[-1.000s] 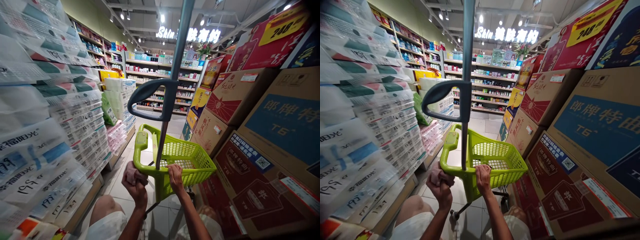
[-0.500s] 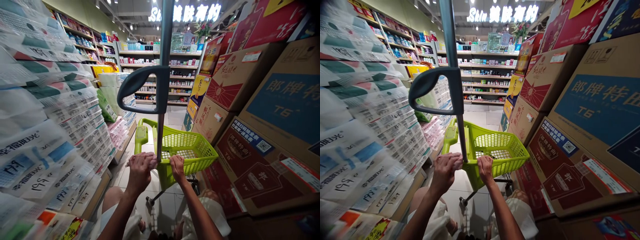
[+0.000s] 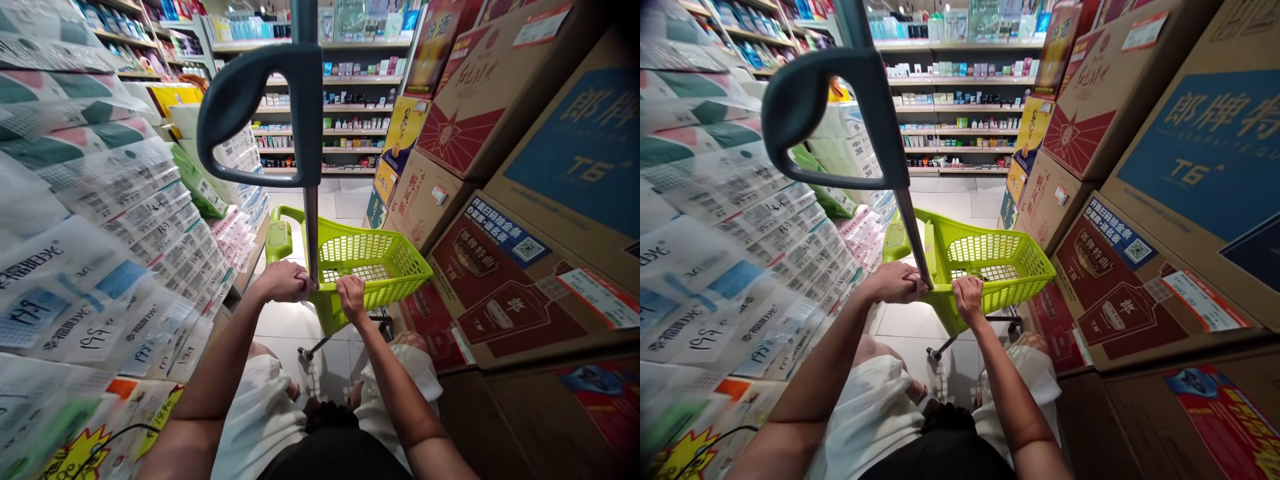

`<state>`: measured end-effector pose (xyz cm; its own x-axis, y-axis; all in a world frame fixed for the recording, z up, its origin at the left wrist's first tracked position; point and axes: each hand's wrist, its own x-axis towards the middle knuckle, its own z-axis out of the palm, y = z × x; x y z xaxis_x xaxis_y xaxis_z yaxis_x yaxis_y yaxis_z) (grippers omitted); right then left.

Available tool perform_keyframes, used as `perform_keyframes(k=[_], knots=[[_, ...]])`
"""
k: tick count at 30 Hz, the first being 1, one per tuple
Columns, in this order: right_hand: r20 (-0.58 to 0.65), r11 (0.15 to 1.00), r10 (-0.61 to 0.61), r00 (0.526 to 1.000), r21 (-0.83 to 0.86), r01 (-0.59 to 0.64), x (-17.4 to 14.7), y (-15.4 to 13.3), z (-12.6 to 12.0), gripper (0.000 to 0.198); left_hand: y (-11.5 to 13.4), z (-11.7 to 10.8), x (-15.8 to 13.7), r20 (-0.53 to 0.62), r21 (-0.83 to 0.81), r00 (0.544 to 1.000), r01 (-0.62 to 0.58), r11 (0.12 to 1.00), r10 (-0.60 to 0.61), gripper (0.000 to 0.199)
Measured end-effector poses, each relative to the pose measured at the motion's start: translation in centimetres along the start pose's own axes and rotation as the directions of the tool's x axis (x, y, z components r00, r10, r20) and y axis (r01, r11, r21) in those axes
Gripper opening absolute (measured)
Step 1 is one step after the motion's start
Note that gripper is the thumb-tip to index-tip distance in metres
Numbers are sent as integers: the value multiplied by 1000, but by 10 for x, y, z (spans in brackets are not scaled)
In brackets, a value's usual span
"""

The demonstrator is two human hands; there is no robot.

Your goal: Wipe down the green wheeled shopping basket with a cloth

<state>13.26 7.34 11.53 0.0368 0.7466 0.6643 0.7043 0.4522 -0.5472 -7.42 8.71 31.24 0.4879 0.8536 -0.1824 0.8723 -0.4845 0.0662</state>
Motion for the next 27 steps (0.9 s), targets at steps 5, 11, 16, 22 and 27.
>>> perform_keyframes(k=[5,11,16,22,27], knots=[[-14,1000,11,1000,-1,-11,-3,-2,-2,39,20,64,-21,-474,-12,876,95,995,-89,31],[37,999,49,998,-11,-48,-3,-1,-3,37,39,105,-33,-733,-24,678,60,998,-58,43],[26,997,73,997,-23,-72,4,-2,4,36,22,42,-15,-395,-24,906,154,988,-151,22],[-25,999,36,999,-7,-37,6,-1,8,36,14,19,-3,-217,6,956,204,979,-197,26],[7,999,39,999,-37,-39,4,-2,5,36,29,81,-20,-645,-56,750,142,988,-144,32]])
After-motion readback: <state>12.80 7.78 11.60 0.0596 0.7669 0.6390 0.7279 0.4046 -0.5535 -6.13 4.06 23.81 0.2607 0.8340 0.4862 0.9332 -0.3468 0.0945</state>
